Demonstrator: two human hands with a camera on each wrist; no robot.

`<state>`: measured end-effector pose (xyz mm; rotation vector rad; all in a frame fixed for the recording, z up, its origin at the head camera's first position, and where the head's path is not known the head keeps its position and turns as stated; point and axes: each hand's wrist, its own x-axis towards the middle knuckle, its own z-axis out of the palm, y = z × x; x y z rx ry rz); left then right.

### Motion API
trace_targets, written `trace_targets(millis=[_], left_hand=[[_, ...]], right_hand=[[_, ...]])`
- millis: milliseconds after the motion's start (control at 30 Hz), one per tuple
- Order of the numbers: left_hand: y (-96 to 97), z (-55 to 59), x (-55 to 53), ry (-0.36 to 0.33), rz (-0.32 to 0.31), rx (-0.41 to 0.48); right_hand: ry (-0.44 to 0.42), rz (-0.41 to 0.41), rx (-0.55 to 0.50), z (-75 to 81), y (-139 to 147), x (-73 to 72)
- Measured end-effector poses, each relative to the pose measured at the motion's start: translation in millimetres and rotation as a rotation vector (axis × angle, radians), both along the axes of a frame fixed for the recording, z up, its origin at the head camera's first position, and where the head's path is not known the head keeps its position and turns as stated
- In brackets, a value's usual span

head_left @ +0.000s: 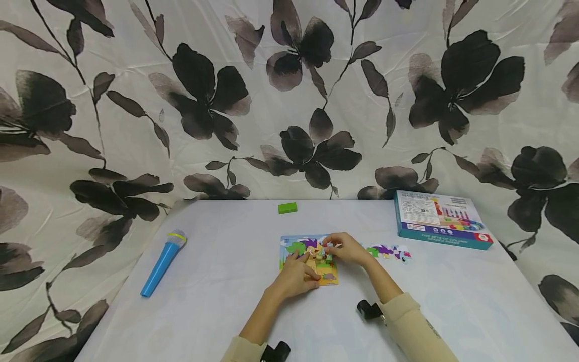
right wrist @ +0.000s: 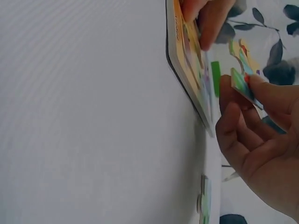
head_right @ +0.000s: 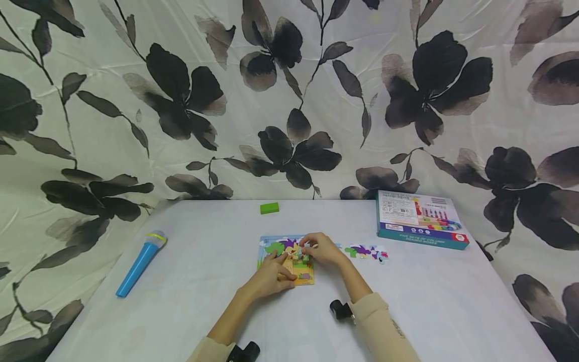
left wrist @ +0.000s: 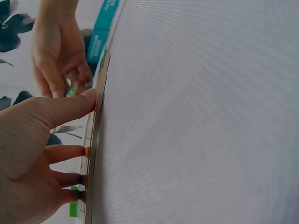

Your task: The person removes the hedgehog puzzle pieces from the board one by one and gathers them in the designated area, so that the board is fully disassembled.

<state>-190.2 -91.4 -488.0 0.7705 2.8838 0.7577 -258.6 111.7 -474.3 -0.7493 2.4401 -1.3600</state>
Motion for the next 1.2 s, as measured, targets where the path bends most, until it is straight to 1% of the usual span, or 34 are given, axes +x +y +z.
trace_targets(millis=[133, 233, 433, 500, 633, 800, 967, 1033, 1167, 1200], left_hand=[[1.4, -0.3, 0.3, 0.002, 0.004, -0.001], [1.3, -1.0, -0.1, -0.005, 0.008, -0.001], [-1.0, -1.6, -0.2, -0.009, 0.009, 0.015], [-1.4, -1.6, 0.2, -0.016, 0.009, 0.023], [-3.2, -2.2, 0.2, -0.028, -0.004, 0.047], [-7.8, -5.3, -2.2, -0.028, -0.029, 0.076], [-10.9, -7.5, -4.2, -0.026, -0.046, 0.109], [-11.5, -7.7, -4.5, -0.028, -0.037, 0.146], [-12.2, -7.9, -4.9, 0.003, -0.003, 0.211], [-12.6, -8.1, -5.1, 0.014, 0.005, 0.217]], right_hand=[[-0.032, -0.016, -0.046, 3.6, 16, 6.0], [-0.054, -0.034, -0.062, 9.3, 32, 12.6], [-0.074, -0.112, -0.076, 13.2, 73, 23.1], [-0.083, -0.140, -0.067, 13.6, 89, 27.2], [-0.087, -0.204, -0.014, 13.4, 119, 37.5], [-0.117, -0.292, 0.039, 11.5, 148, 52.1], [-0.133, -0.367, 0.099, 6.3, 167, 64.9], [-0.144, -0.389, 0.105, 3.7, 172, 68.4], [-0.203, -0.437, 0.078, -0.2, 177, 73.0], [-0.216, -0.439, 0.067, -0.8, 179, 73.8]])
